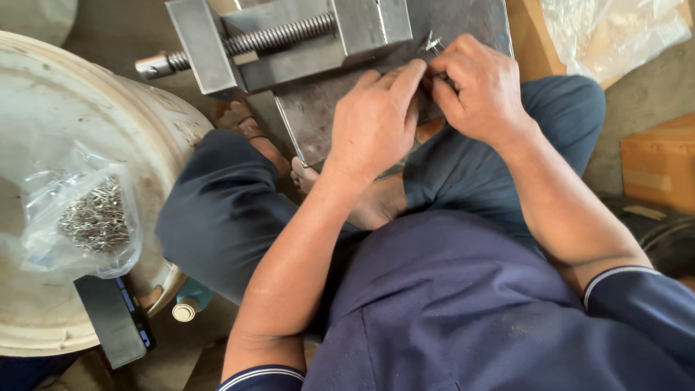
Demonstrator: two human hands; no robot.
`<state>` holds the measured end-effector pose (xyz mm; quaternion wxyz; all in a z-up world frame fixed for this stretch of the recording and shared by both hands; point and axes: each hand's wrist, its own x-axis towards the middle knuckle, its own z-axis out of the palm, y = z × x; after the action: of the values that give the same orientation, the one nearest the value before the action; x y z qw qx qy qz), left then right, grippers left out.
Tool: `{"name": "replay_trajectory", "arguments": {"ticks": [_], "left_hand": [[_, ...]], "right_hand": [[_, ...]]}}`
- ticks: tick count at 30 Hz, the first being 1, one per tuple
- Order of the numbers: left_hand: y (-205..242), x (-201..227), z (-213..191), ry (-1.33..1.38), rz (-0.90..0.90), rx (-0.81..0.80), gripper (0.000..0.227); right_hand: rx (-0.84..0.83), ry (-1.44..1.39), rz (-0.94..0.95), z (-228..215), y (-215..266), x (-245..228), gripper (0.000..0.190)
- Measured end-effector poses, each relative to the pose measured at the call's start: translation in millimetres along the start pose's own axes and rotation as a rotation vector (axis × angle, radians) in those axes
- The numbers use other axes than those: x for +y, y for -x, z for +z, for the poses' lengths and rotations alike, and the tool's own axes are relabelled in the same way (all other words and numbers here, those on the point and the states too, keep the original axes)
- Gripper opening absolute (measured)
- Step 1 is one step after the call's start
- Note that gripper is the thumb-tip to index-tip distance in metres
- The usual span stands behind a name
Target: The person sits on the floor and uses a metal vise to assemble small metal components. They pick up individual pieces from a pile, place them into the vise jaws, and tighten the screw mechanism to secure them. The person repeats this process for multiple items, occasionally adjusting the vise or picking up new parts.
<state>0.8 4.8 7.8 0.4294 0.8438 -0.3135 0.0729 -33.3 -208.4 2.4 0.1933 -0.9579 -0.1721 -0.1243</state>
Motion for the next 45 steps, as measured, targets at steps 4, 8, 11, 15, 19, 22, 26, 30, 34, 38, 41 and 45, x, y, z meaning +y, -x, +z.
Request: {"name": "replay_trajectory", "arguments": {"ticks": [4, 8, 11, 15, 19, 22, 26, 30, 34, 38, 41, 45], "left_hand": [[-1.1, 0.7, -4.2, 0.017, 0.005, 0.024, 0.042], [-2.3, -1.3, -2.0, 0.019, -0.036, -0.063, 0.019], [-1.4, -4.2, -3.8, 0.09, -0.058, -0.071, 0.006], [-3.8, -6.9, -7.5, 0.22, -0.1, -0.077, 0.009], [-7.3, -6.0, -12.3, 0.206, -0.18, -0.133, 0.014], [-7.6, -10.4, -17.4, 0.255, -0.262, -0.117, 0.025], [-10.4, -17.0, -20.0, 0.389, -0.371, -0.11, 0.035], [-12.5, -19.7, -18.1, 0.398, -0.393, -0.112, 0.035], [-12.1, -23.7, -15.0, 0.426, -0.407, -0.119, 0.034], [-12.0, -25.2, -12.9, 0.415, -0.402, -0.124, 0.035], [-12.0, -25.6, -12.4, 0.41, -0.398, -0.127, 0.035], [-12.2, -25.7, -11.8, 0.407, -0.408, -0.137, 0.036]], "right_hand": [[-0.094, -0.633, 0.371, -1.6, 4.8, -4.4, 0.007], [-0.134, -1.145, 0.64, 0.5, 7.8, -3.7, 0.01], [-0.102, -1.048, 0.571, 2.1, 5.6, -7.8, 0.012], [0.033, -0.577, 0.142, -4.7, -3.5, -15.8, 0.015], [0.092, -0.399, 0.055, -14.9, -19.5, -21.0, 0.011], [0.153, -0.384, -0.005, -19.2, -34.8, -23.4, 0.011], [0.169, -0.317, -0.119, -26.5, -55.6, -25.8, 0.007], [0.131, -0.302, -0.138, -28.3, -71.3, -31.0, 0.007], [0.119, -0.299, -0.161, -27.9, -75.1, -33.2, 0.007], [0.104, -0.297, -0.159, -28.6, -74.3, -32.5, 0.007], [0.096, -0.303, -0.163, -28.0, -74.5, -32.7, 0.007], [0.098, -0.294, -0.156, -26.6, -74.5, -33.0, 0.007]]}}
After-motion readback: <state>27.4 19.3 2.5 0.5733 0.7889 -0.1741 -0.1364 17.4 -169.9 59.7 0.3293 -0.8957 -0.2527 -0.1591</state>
